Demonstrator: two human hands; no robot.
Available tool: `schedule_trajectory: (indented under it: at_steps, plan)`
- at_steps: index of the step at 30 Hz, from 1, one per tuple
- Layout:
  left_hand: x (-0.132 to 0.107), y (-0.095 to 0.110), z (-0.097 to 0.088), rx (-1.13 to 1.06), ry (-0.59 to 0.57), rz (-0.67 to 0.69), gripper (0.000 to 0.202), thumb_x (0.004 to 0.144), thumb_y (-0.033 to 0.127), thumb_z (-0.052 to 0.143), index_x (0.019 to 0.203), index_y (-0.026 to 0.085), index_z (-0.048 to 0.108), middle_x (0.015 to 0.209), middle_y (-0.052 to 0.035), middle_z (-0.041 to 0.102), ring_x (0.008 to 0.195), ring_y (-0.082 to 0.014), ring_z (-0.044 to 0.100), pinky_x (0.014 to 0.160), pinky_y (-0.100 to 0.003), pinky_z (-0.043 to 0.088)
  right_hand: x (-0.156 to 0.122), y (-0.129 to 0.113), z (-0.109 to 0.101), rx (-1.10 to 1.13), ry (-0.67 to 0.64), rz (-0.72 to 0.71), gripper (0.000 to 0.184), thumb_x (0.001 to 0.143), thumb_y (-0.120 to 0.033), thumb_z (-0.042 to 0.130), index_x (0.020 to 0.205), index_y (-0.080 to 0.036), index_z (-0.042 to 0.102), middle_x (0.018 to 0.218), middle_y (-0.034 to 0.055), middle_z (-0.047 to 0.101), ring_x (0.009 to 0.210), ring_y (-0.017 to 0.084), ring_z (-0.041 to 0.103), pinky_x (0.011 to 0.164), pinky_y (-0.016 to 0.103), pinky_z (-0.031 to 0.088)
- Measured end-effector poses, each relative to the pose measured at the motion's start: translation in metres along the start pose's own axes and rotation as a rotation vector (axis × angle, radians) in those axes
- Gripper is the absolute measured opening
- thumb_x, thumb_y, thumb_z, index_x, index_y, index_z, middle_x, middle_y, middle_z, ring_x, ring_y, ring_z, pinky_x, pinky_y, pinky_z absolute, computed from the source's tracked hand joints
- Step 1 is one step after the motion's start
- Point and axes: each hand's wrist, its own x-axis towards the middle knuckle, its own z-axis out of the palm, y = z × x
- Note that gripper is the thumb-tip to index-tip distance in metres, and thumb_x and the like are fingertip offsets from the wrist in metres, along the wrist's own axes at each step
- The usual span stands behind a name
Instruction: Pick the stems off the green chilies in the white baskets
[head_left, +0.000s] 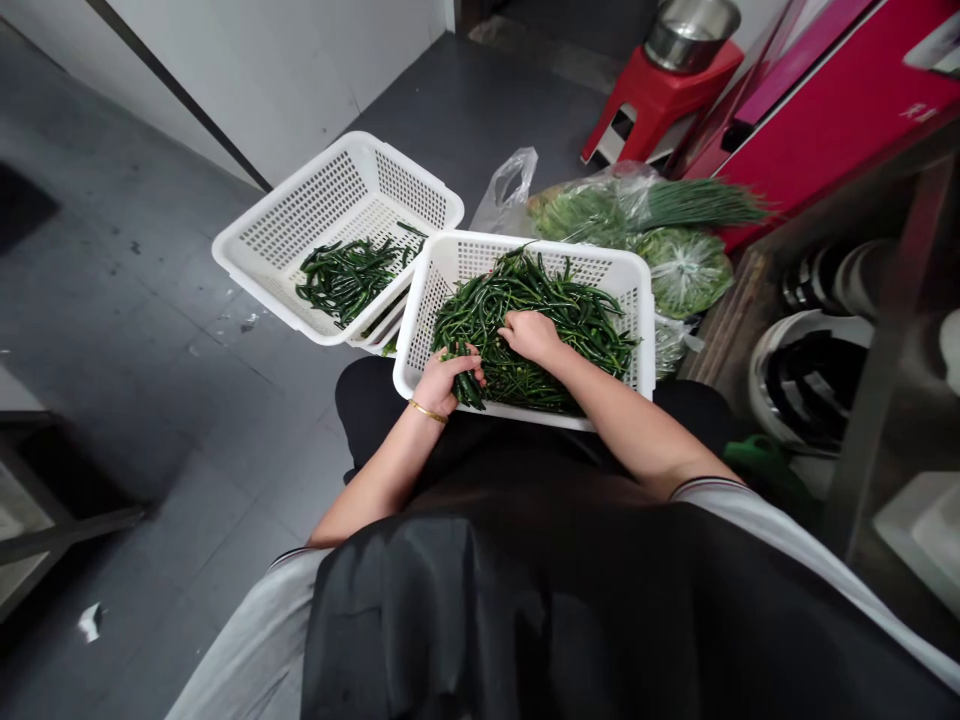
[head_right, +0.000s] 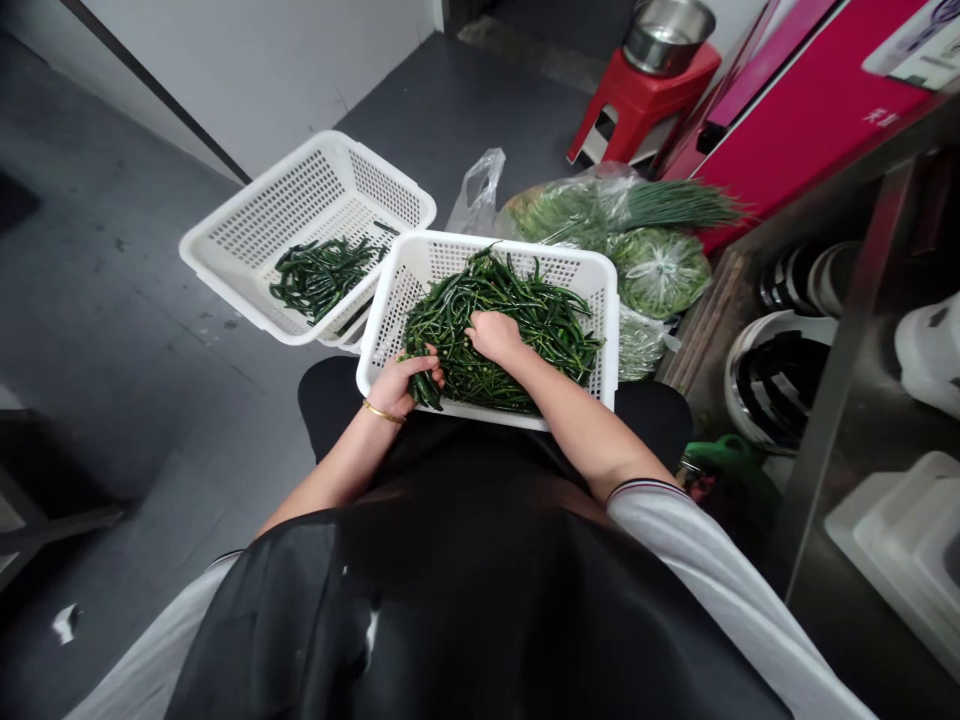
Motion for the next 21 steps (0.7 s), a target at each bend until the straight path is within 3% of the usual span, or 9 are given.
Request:
schedule_trajectory:
  at_steps: [5, 8, 12, 15, 18, 21]
  plan:
    - [0.009, 0.001, 0.016, 0.045, 0.01, 0.036, 0.035, 0.052, 0.015, 0.079, 0.08, 0.014, 0.058, 0.076, -0.0043, 0.069, 0.06, -0.0131, 0.061, 0.057, -0.028, 0.051, -0.026, 0.01, -0.028, 0.164, 0.149, -0.162, 0.02, 0.084, -0.035, 0.055, 0.083, -0.018, 0.065, 0.079, 0.0042, 0.068, 0.071, 0.017, 0.059, 0.064, 0.026, 0.037]
    - [0.023, -0.003, 0.028, 0.09, -0.009, 0.068, 0.038, 0.046, 0.014, 0.082, 0.077, 0.014, 0.059, 0.073, -0.0013, 0.069, 0.061, -0.0131, 0.061, 0.059, -0.028, 0.05, -0.043, 0.005, -0.036, 0.246, 0.163, -0.247, 0.017, 0.081, -0.031, 0.058, 0.072, -0.017, 0.061, 0.072, 0.0034, 0.066, 0.066, 0.015, 0.056, 0.062, 0.025, 0.037]
    - [0.03, -0.011, 0.033, 0.096, -0.045, 0.017, 0.035, 0.045, 0.016, 0.083, 0.072, 0.013, 0.062, 0.061, 0.0007, 0.064, 0.053, -0.0122, 0.057, 0.059, -0.029, 0.049, -0.052, 0.006, -0.025, 0.63, 0.017, -0.161, 0.018, 0.081, -0.031, 0.055, 0.071, -0.017, 0.06, 0.061, 0.0011, 0.062, 0.053, 0.012, 0.054, 0.054, 0.023, 0.04]
    - [0.023, -0.011, 0.026, 0.06, -0.08, -0.056, 0.025, 0.052, 0.02, 0.08, 0.069, 0.012, 0.064, 0.059, -0.0025, 0.064, 0.049, -0.0132, 0.056, 0.053, -0.03, 0.047, -0.059, 0.026, -0.017, 0.848, -0.025, -0.037, 0.022, 0.082, -0.037, 0.054, 0.08, -0.016, 0.062, 0.063, 0.001, 0.063, 0.046, 0.011, 0.055, 0.049, 0.024, 0.042]
    - [0.02, 0.008, 0.012, 0.038, -0.056, -0.093, 0.018, 0.056, 0.019, 0.075, 0.068, 0.011, 0.065, 0.06, -0.0051, 0.065, 0.049, -0.014, 0.056, 0.05, -0.029, 0.047, -0.071, 0.051, -0.015, 0.727, 0.051, -0.026, 0.022, 0.08, -0.035, 0.058, 0.091, -0.018, 0.065, 0.065, 0.0004, 0.065, 0.049, 0.013, 0.059, 0.053, 0.025, 0.045]
    - [0.039, 0.058, -0.01, -0.014, 0.044, -0.032, 0.011, 0.061, 0.016, 0.07, 0.069, 0.011, 0.064, 0.059, -0.0046, 0.065, 0.05, -0.0135, 0.057, 0.05, -0.027, 0.048, -0.084, 0.065, -0.014, 0.65, 0.078, -0.064, 0.026, 0.082, -0.037, 0.056, 0.097, -0.019, 0.066, 0.068, 0.0003, 0.066, 0.051, 0.013, 0.061, 0.058, 0.026, 0.047]
